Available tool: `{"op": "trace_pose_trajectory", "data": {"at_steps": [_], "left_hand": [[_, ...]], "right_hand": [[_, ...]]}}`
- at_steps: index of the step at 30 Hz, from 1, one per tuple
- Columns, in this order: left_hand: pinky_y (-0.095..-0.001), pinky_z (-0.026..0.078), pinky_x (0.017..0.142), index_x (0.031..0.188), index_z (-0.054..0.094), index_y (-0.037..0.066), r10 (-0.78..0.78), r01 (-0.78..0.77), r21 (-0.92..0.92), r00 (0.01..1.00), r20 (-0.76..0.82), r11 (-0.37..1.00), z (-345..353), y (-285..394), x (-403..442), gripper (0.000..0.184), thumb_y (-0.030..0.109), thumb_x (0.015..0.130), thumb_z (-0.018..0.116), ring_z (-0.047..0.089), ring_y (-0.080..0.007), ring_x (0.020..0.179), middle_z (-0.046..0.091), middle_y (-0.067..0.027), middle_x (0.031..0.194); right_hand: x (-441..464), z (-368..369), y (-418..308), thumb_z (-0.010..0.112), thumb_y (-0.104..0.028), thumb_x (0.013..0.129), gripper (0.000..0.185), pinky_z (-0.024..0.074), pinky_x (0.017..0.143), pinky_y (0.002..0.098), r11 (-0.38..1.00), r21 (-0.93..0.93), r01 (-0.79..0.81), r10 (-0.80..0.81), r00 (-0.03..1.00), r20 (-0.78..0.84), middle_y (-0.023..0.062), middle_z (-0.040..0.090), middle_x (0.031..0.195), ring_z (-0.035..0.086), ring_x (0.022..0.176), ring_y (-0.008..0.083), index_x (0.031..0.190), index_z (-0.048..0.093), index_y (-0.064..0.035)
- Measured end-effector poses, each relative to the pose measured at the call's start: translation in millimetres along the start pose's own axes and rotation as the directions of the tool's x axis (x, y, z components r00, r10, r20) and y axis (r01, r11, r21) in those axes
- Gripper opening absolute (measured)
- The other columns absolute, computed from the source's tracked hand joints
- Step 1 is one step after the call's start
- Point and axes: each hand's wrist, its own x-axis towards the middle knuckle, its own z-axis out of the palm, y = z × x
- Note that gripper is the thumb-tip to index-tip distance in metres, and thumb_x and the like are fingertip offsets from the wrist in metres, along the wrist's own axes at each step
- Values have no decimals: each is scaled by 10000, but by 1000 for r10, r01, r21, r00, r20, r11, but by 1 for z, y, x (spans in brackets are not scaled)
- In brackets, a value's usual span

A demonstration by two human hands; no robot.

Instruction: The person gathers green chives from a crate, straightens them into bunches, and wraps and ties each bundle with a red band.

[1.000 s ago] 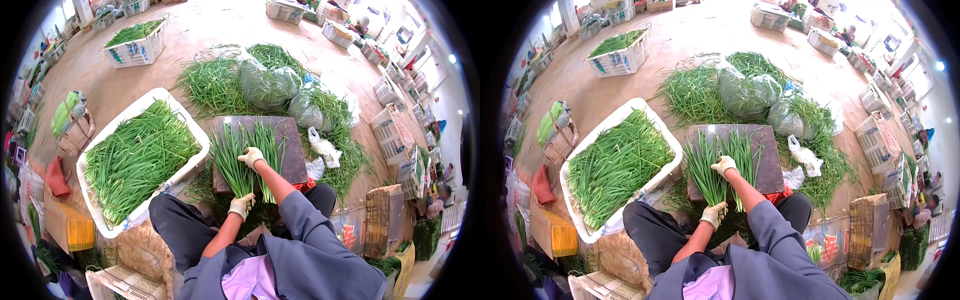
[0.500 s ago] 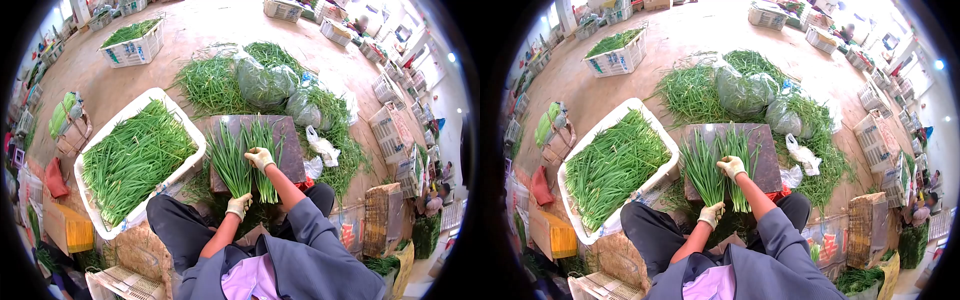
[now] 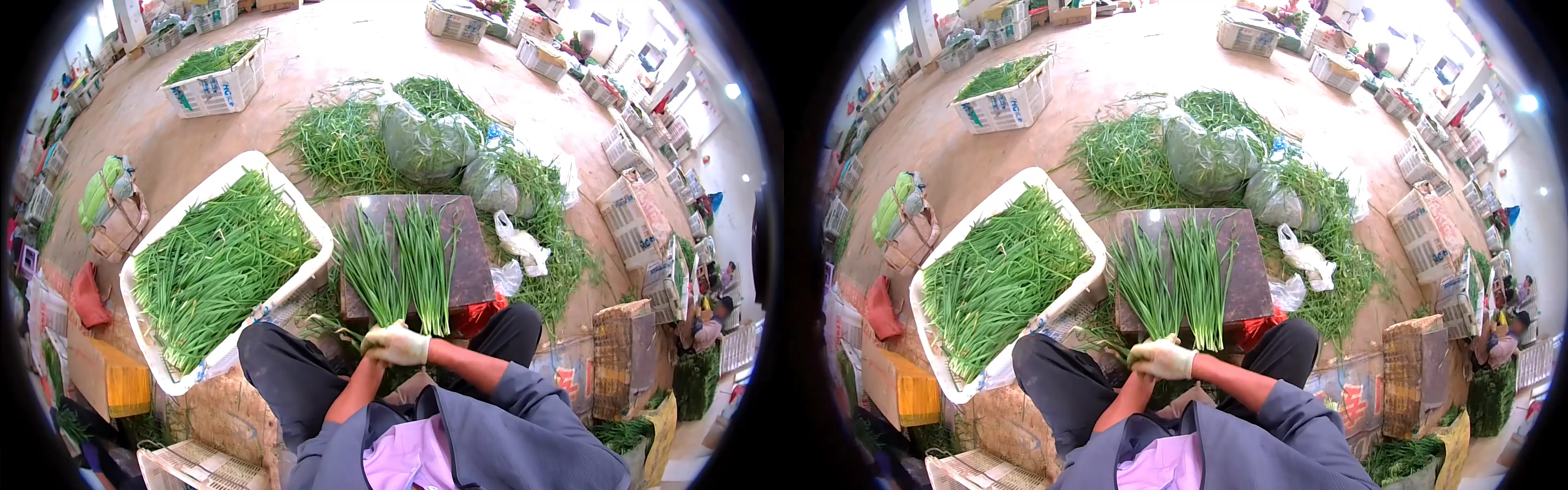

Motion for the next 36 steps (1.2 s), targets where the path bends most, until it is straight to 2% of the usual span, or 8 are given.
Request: {"op": "trace_pose_trajectory", "data": {"at_steps": [3, 6, 9, 12, 16, 20, 23, 36], "left_hand": [[-248, 341, 429, 948, 696, 85, -5, 4, 83, 1000, 7, 997, -6, 0, -3, 195, 263, 874, 723, 490, -98, 508, 622, -5, 687], [-256, 363, 457, 887, 720, 80, -123, 116, 91, 989, 84, 989, -8, 1, 6, 233, 311, 904, 696, 443, -99, 473, 585, -6, 629], [-281, 397, 443, 907, 703, 62, -74, 73, 34, 997, 27, 997, -6, -13, 23, 228, 290, 906, 697, 482, -127, 478, 596, -32, 633], [-252, 365, 403, 888, 677, 35, -75, 75, -3, 996, 51, 997, -2, -1, 4, 145, 179, 904, 690, 530, -102, 531, 666, -59, 781], [-223, 343, 391, 985, 648, 42, -60, 71, -119, 994, 94, 990, -6, -9, 10, 161, 180, 910, 685, 528, -102, 539, 662, -58, 824], [-222, 350, 403, 974, 639, 61, -86, 104, -157, 989, 121, 982, -5, -10, 16, 155, 201, 920, 678, 525, -104, 541, 671, -58, 867], [-227, 353, 408, 977, 636, 64, -96, 116, -177, 989, 114, 977, -1, -11, 13, 204, 242, 905, 706, 528, -103, 552, 660, -45, 850], [-344, 554, 687, 1103, 663, 55, 18, 46, -428, 990, 143, 903, -4, -37, 41, 234, 172, 902, 671, 661, -189, 788, 694, -45, 962]], "right_hand": [[1, 27, -12, 635, -244, 905, 166, 539, 637, 346, 928, -367, 66, -38, 996, 84, 79, 667, 727, 683, 676, 203, 1019, 664, -127], [20, 15, -66, 639, -256, 909, 217, 541, 699, 339, 761, 510, -400, -58, 742, 668, 97, 679, 805, 681, 787, 173, 1012, 646, -65], [48, -35, -110, 649, -176, 862, 142, 543, 665, 346, 965, 200, 170, -256, 778, 574, 88, 664, 803, 669, 741, 196, 952, 644, -66], [102, -132, -86, 674, -156, 820, 150, 551, 703, 377, 600, -532, 597, -635, 760, 137, 110, 657, 890, 642, 775, 254, 949, 655, -82], [85, -229, -32, 745, -146, 800, 469, 524, 888, 414, 810, -433, -394, -229, 467, -854, 172, 685, 1059, 649, 1024, 349, 1232, 585, -58], [-3, -188, 32, 736, -318, 833, 452, 510, 903, 413, 733, -335, -592, 295, 721, -627, 191, 694, 1023, 653, 995, 353, 1162, 601, -40], [-56, -118, 64, 747, -465, 794, 677, 504, 908, 440, 532, -207, -821, 541, 518, -663, 239, 641, 1111, 628, 1034, 392, 1251, 531, -15], [-47, 45, 81, 698, -123, 798, 521, 426, 1047, 451, 765, -249, -594, 256, 635, -729, 282, 512, 1335, 504, 1224, 433, 1284, 552, -3]]}}
